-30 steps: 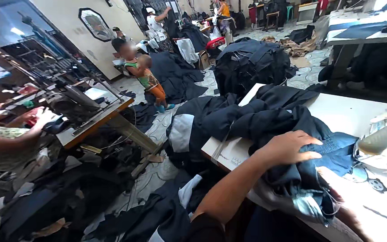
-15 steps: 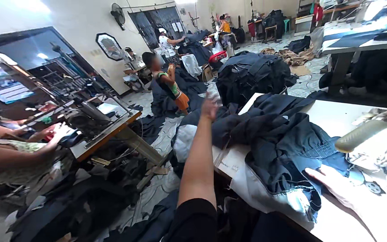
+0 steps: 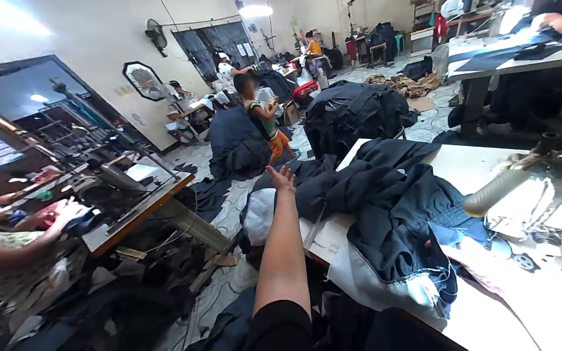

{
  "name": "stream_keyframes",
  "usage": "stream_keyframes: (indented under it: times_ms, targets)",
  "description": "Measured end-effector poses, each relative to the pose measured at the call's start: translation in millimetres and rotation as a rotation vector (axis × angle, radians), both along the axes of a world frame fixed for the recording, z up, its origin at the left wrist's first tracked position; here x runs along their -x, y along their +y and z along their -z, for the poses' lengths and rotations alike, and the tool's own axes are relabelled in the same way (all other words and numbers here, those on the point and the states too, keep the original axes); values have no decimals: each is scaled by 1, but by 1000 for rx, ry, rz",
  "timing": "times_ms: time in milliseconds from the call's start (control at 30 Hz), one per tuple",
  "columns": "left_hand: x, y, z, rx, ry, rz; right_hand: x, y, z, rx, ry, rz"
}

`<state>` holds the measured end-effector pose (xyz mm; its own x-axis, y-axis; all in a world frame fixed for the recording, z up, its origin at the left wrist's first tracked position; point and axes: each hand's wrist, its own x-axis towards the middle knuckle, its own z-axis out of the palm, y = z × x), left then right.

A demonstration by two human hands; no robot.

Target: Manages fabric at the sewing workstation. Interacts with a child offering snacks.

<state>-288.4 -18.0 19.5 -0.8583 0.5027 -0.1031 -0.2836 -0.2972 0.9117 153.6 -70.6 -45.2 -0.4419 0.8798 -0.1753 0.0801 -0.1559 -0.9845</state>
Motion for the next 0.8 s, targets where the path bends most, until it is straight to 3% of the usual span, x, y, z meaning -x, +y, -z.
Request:
stream_keyframes:
  times_ms: [100,267,333,367,467,500,633,800]
  targets:
    - [-28,9,9,57,231,158,0,-4,2,-85,13,-23]
    - [-169,-51,5,-133,1081,734,-4,0,-1,-89,-51,-95]
    - [-212,-75,21,-125,1458,741,-5,4,3,-80,-26,-114]
    - [-224,-78,35,-46,1547,739,-6,6,8,-104,-9,-111]
    - [-229,-66,80,346,1455,934,-5,1,12,-118,-77,-68]
    - [-228,-62,85,380,1426,943,-4,-4,2,-93,-141,-59]
    - [-226,-67,87,282,1406,920,3,-21,-40,-18,-273,-87]
    - [-223,-69,87,251,1380,923,-3,-5,3,-195,-167,-99]
